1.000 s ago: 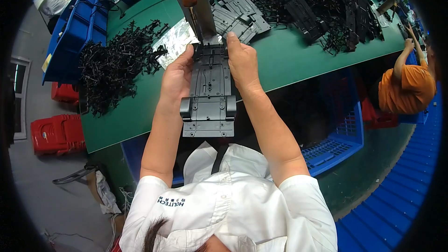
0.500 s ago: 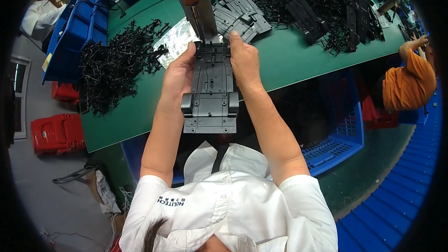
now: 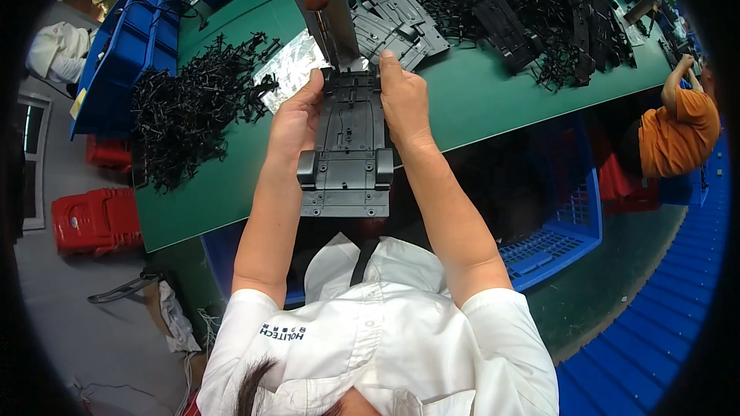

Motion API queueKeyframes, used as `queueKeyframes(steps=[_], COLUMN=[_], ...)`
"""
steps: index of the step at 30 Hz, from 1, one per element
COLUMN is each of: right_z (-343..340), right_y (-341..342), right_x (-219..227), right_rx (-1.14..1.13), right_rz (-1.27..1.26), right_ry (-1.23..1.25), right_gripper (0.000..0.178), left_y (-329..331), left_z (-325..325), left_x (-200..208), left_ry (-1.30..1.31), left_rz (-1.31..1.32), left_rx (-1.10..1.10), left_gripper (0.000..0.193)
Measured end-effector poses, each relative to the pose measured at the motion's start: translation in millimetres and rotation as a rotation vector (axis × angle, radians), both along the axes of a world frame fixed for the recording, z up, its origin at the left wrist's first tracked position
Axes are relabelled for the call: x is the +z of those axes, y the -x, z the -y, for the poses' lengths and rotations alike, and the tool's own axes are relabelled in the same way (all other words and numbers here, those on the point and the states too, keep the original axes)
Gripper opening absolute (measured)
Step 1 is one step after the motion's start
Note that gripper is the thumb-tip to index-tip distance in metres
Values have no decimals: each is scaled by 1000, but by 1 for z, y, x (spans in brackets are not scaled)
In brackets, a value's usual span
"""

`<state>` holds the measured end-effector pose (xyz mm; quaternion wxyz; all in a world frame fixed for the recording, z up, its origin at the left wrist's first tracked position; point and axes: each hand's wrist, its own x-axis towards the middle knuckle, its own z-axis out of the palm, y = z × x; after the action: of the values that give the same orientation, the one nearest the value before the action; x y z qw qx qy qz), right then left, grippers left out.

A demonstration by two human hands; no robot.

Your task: The worker is assembling plastic toy truck chassis by attaching axle and wheel components and pressing them into place.

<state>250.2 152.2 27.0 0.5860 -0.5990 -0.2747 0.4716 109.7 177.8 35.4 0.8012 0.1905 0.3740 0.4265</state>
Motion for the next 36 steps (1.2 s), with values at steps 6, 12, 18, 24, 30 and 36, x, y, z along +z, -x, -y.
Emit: queueKeyframes(steps=[6, 12, 18, 24, 30, 36], right_z=[-2, -2, -1, -2, -3, -2], right_y=[8, 1, 0, 0, -1, -1], right_x=[6, 0, 2, 1, -3, 0], right_rx=[-103, -21, -27, -34, -30, -35], right_rz=[-123, -45, -2, -26, 1, 3], right_ry=[-71, -4, -2, 1, 17, 21], right_gripper=[46, 51, 51, 51, 51, 51], left_y=[-2, -1, 1, 0, 0, -5], left_z=[-1, -3, -5, -4, -5, 2], left_x=[1, -2, -6, -3, -7, 6], left_ry=[0, -38, -12, 21, 28, -2], left_rz=[19, 17, 12, -3, 23, 12], left_rx=[11, -6, -43, -33, -14, 57], left_gripper=[22, 24, 24, 24, 25, 25])
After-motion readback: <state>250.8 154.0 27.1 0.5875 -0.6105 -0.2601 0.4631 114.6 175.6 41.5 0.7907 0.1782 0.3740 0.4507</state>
